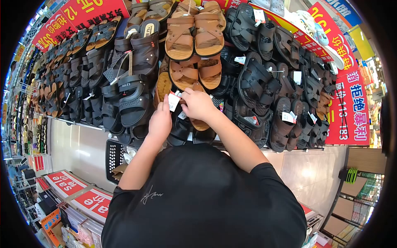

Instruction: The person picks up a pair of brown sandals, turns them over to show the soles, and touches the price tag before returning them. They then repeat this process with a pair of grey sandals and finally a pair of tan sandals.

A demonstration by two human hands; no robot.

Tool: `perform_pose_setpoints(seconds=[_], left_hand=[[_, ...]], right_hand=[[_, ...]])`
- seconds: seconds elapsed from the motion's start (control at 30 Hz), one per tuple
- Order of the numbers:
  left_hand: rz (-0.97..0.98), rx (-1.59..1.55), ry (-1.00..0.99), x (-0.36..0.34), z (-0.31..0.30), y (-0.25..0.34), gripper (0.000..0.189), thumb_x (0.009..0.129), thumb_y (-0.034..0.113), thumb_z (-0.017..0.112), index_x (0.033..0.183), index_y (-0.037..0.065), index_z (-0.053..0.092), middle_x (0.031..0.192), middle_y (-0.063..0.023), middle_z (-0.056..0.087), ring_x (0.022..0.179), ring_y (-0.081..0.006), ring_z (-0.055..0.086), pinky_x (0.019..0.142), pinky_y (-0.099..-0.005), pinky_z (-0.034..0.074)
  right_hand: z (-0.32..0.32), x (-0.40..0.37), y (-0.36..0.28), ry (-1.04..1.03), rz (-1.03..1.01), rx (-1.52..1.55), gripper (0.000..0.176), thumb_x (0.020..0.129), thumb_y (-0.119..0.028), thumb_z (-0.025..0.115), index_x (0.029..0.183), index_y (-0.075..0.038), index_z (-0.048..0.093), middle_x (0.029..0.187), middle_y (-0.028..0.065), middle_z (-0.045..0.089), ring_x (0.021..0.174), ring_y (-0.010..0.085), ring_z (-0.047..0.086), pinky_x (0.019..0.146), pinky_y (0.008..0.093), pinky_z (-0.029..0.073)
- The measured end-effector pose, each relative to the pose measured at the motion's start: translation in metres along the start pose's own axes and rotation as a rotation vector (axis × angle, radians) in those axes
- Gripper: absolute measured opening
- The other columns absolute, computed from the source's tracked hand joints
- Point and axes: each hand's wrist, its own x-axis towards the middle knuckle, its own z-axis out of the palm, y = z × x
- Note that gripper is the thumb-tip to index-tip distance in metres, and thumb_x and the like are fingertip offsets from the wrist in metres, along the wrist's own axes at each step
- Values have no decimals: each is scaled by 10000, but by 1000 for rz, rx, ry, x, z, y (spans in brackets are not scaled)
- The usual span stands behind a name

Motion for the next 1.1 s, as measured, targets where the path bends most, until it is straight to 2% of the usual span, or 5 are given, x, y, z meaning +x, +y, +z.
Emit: perform_pose_setpoints(seconds=[0.3, 0.67, 0.77, 0.9, 1.1], left_hand=[[320, -263, 398, 7, -23, 19, 547, 918, 26, 618, 1443, -1, 468, 1063, -226, 624, 969, -413, 633, 844, -467, 524], [232, -538, 94, -18, -3, 49, 643, 887, 62, 676, 1485, 64, 440, 1247, -215, 629, 973, -391, 672, 834, -434, 550], [164, -732, 128, -28, 4, 39, 569, 889, 75, 689, 1426, 46, 501, 1357, -210, 552, 1062, -375, 646, 895, -422, 533], [40, -403, 401, -37, 40, 18, 629, 926, 168, 715, 1463, 3, 431, 1459, -249, 447, 1361, -386, 466, 1149, -412, 367], [-106, -1244, 95, -37, 48, 6, 686, 966, 128, 688, 1541, 0, 336, 1553, -193, 396, 1430, -275, 410, 1183, -369, 334]], right_hand=[[-36, 0, 0, 285, -6, 261, 184, 814, -122, 737, 933, -23, 637, 890, 132, 601, 811, 364, 642, 703, 430, 526], [-45, -68, -8, 153, 26, 194, 227, 830, -170, 746, 981, -52, 626, 916, 128, 609, 817, 356, 648, 713, 441, 530], [-31, -76, -11, 225, 12, 207, 252, 849, -164, 751, 1046, -47, 646, 942, 126, 657, 855, 348, 668, 736, 427, 542], [-22, -73, -15, 293, 32, 242, 364, 873, -173, 737, 1208, -68, 637, 1069, 142, 708, 931, 335, 689, 778, 420, 554], [-45, -49, -32, -217, 102, 116, 471, 875, -284, 704, 1302, -108, 615, 1041, 163, 735, 889, 349, 715, 759, 459, 568]])
